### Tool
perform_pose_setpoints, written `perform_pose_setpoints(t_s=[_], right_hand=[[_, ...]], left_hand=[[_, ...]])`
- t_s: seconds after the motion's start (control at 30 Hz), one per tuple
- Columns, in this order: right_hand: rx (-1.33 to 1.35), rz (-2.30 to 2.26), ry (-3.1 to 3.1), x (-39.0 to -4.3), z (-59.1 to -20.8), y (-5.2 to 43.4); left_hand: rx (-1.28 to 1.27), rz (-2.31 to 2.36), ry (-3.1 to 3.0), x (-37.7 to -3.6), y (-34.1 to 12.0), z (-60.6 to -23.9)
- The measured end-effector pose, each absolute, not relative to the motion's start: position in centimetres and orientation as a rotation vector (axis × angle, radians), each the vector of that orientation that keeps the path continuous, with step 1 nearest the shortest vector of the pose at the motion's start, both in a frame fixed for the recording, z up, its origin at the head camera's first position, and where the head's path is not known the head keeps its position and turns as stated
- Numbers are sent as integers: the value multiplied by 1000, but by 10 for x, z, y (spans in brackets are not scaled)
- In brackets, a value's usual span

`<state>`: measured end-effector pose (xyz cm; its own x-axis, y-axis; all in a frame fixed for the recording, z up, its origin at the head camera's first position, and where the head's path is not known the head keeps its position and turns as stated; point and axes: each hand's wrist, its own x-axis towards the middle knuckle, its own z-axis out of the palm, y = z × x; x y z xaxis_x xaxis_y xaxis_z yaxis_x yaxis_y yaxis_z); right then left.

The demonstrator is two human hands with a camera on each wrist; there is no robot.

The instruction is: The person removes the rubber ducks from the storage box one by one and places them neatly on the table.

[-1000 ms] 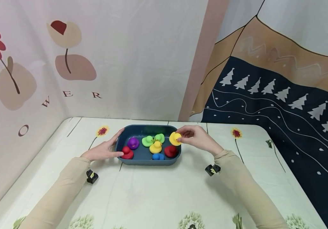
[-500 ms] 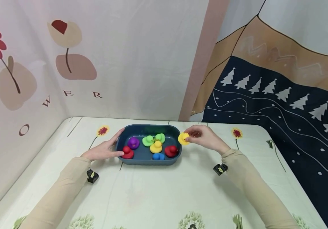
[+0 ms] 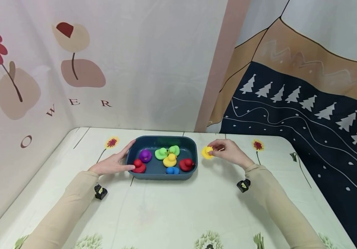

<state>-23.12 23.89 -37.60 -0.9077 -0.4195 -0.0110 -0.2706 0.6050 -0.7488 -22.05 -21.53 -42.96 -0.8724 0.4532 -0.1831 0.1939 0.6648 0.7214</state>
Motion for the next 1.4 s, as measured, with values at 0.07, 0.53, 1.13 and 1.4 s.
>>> perform_pose_setpoints(t_s=[0.07,0.53,1.13,1.4], right_hand=[[-554,-1169,2665,-235,-381,242],[-350,-1129,2704,-253,-409,259],[-219,-1248,2680,-270,-423,271],[-211,-1264,2638,-274,-428,275]], left_hand=[[510,1041,2534,-221,-215,-430],[519,1052,2532,-221,-216,-430],[506,1064,2518,-221,-213,-428],[502,1061,2520,-220,-214,-428]])
